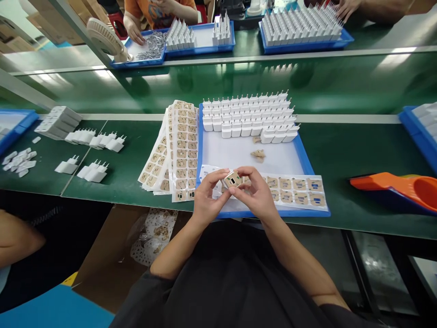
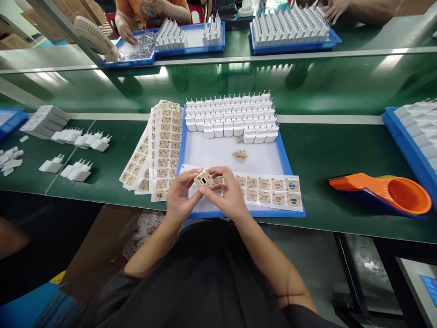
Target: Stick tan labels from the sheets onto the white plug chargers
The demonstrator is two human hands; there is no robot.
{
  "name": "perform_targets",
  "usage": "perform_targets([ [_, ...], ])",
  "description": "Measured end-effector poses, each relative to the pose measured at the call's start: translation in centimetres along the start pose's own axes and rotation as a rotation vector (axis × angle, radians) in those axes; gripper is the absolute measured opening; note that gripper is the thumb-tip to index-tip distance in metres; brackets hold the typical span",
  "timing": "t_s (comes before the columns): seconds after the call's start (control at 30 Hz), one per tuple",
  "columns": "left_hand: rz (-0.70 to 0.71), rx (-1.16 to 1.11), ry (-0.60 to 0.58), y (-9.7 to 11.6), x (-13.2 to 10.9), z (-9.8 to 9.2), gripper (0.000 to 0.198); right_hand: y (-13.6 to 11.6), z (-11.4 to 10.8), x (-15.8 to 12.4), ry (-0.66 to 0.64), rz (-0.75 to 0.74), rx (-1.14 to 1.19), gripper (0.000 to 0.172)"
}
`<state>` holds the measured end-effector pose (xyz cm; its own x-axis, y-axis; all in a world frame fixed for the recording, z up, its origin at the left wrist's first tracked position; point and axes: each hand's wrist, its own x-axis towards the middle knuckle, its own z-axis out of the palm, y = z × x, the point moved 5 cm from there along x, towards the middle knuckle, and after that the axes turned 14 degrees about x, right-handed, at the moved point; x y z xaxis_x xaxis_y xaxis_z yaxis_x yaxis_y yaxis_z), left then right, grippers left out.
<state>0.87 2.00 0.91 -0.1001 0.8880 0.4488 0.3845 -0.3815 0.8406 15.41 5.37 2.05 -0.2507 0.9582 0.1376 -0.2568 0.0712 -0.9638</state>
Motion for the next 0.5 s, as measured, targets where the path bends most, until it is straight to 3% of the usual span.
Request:
perform_targets([
  [0.13, 0.132, 0.058, 0.022, 0.7, 0.0, 0.0, 0.035, 0.2, 0.5, 0.2, 0.117, -0.007, 0.161, 0.019],
  [0.27, 0.190, 0.050, 0.078, 0.9, -0.1, -0.2, 0.041, 0.3, 0.8, 0.4, 0.104, -0.013, 0.283, 0.007],
  [0.5, 0.256, 0.152, 0.109, 1.4, -0.1, -0.1, 0.036, 0.7, 0.8, 0.0, 0.141, 0.066, 0.284, 0.014],
])
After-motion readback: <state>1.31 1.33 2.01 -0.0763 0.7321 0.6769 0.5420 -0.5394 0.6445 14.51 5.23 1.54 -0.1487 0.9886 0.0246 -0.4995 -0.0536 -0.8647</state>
